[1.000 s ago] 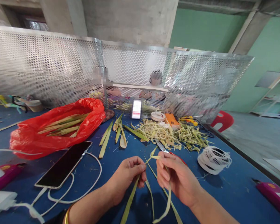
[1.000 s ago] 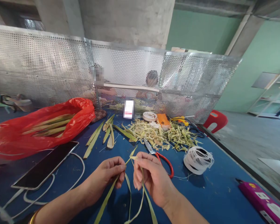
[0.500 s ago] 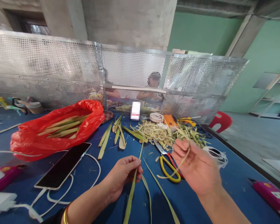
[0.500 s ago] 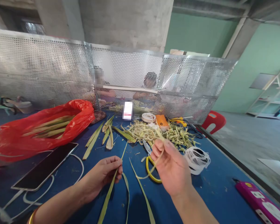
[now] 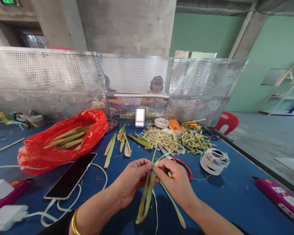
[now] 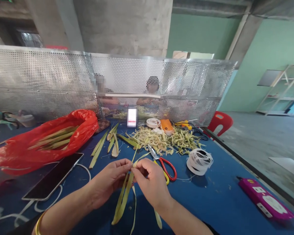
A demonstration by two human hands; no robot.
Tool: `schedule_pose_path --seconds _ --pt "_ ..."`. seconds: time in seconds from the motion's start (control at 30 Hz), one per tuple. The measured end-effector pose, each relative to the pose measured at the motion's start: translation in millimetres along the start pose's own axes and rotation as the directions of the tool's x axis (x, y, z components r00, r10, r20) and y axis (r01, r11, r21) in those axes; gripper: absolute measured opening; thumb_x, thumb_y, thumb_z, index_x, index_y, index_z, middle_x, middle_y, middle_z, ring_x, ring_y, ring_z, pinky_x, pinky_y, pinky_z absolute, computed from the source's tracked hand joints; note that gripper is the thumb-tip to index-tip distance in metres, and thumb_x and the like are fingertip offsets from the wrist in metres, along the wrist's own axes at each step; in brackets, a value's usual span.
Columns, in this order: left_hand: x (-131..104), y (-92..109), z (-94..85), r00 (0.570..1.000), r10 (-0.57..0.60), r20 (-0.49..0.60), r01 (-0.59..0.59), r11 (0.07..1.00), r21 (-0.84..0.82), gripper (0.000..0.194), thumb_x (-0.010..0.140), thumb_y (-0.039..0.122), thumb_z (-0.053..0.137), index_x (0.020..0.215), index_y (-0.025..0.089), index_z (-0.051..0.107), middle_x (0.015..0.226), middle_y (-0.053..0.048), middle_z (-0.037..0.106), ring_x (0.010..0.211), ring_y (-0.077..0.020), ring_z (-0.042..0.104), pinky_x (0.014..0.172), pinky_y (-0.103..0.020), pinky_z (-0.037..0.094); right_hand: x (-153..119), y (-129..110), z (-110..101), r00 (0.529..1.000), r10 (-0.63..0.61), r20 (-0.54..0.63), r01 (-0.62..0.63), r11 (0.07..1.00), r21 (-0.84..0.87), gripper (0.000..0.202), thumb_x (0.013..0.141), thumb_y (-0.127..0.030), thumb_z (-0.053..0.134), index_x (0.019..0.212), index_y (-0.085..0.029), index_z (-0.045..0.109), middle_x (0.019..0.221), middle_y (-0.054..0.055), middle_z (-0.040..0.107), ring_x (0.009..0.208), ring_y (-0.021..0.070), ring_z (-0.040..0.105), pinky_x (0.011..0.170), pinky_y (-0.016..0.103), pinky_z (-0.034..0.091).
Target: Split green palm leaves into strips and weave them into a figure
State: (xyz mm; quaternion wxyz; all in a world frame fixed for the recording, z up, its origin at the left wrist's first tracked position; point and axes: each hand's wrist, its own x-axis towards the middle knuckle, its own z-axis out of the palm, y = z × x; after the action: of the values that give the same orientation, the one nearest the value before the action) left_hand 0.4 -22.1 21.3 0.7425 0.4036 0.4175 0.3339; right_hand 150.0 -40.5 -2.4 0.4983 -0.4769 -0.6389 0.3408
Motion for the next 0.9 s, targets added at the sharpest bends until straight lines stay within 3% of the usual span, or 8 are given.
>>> schedule_pose_path --seconds 0.07,0.13,0.27,0.4,0.5,0.73,0.9 --pt "2 -1 4.1 1.000 0.025 0.003 -0.025 0.999 0.039 0.027 0.073 0.039 0.068 0.075 0.017 0.051 0.061 0.002 0.060 0.054 -0.0102 0.059 0.060 -0.023 0.046 2 1 -2 0.998 -0.047 -0.046 0.045 0.998 -0.044 0.021 0.080 -0.027 0.061 0.062 -0.020 0.053 0.063 -0.001 0.051 0.058 0.0133 0.047 0.056 0.026 0.036" --pt "4 -4 6.0 0.998 0.059 -0.014 -0.058 0.996 0.071 0.027 0.076 0.041 0.064 0.074 0.018 0.049 0.053 0.006 0.051 0.044 -0.0071 0.050 0.048 -0.019 0.039 5 0 -2 0.999 -0.004 -0.046 0.004 1.000 -0.018 0.021 0.077 -0.026 0.064 0.060 -0.020 0.052 0.061 -0.002 0.048 0.058 0.0127 0.044 0.056 0.026 0.035" --pt "8 -11 4.1 0.994 0.090 -0.067 -0.082 0.990 0.111 0.027 0.078 0.041 0.060 0.073 0.018 0.046 0.051 0.009 0.042 0.036 -0.0018 0.026 0.038 -0.017 0.014 7 -4 -1 0.975 0.188 0.116 -0.214 0.937 0.277 0.019 0.074 -0.032 0.067 0.068 -0.019 0.055 0.062 -0.002 0.054 0.059 0.0117 0.046 0.058 0.026 0.037" --pt "9 -15 0.4 0.994 0.100 -0.043 -0.094 0.988 0.122 0.029 0.078 0.043 0.060 0.074 0.017 0.046 0.058 0.006 0.050 0.038 -0.0011 0.025 0.040 -0.018 0.015 7 0 1 0.950 0.291 0.115 -0.308 0.808 0.501 0.023 0.072 -0.037 0.070 0.077 -0.018 0.059 0.064 -0.004 0.054 0.055 0.0092 0.049 0.057 0.024 0.039" --pt "9 -16 -0.2 0.994 0.107 -0.038 -0.100 0.985 0.140 0.029 0.078 0.043 0.059 0.074 0.017 0.047 0.058 0.004 0.053 0.038 -0.0016 0.027 0.041 -0.018 0.016 7 5 0 0.943 0.314 0.107 -0.323 0.793 0.516 0.024 0.073 -0.037 0.070 0.073 -0.017 0.059 0.065 -0.003 0.055 0.053 0.0081 0.049 0.055 0.023 0.039" --pt "7 -12 1.8 0.996 0.088 0.010 -0.088 0.983 0.160 0.031 0.078 0.045 0.060 0.074 0.014 0.057 0.056 0.003 0.053 0.037 -0.0012 0.021 0.040 -0.021 0.009 11 1 -5 0.968 0.252 -0.016 -0.229 0.903 0.364 0.018 0.073 -0.033 0.070 0.067 -0.018 0.061 0.059 -0.002 0.056 0.054 0.0109 0.051 0.055 0.024 0.043" --pt "6 -12 4.1 0.994 0.111 -0.001 -0.109 0.979 0.173 0.031 0.076 0.045 0.062 0.072 0.014 0.060 0.054 0.003 0.053 0.035 -0.0012 0.022 0.039 -0.021 0.009 11 1 -4 0.967 0.251 -0.050 -0.215 0.901 0.378 0.016 0.072 -0.032 0.071 0.074 -0.019 0.063 0.059 -0.003 0.055 0.052 0.0105 0.051 0.054 0.024 0.044"
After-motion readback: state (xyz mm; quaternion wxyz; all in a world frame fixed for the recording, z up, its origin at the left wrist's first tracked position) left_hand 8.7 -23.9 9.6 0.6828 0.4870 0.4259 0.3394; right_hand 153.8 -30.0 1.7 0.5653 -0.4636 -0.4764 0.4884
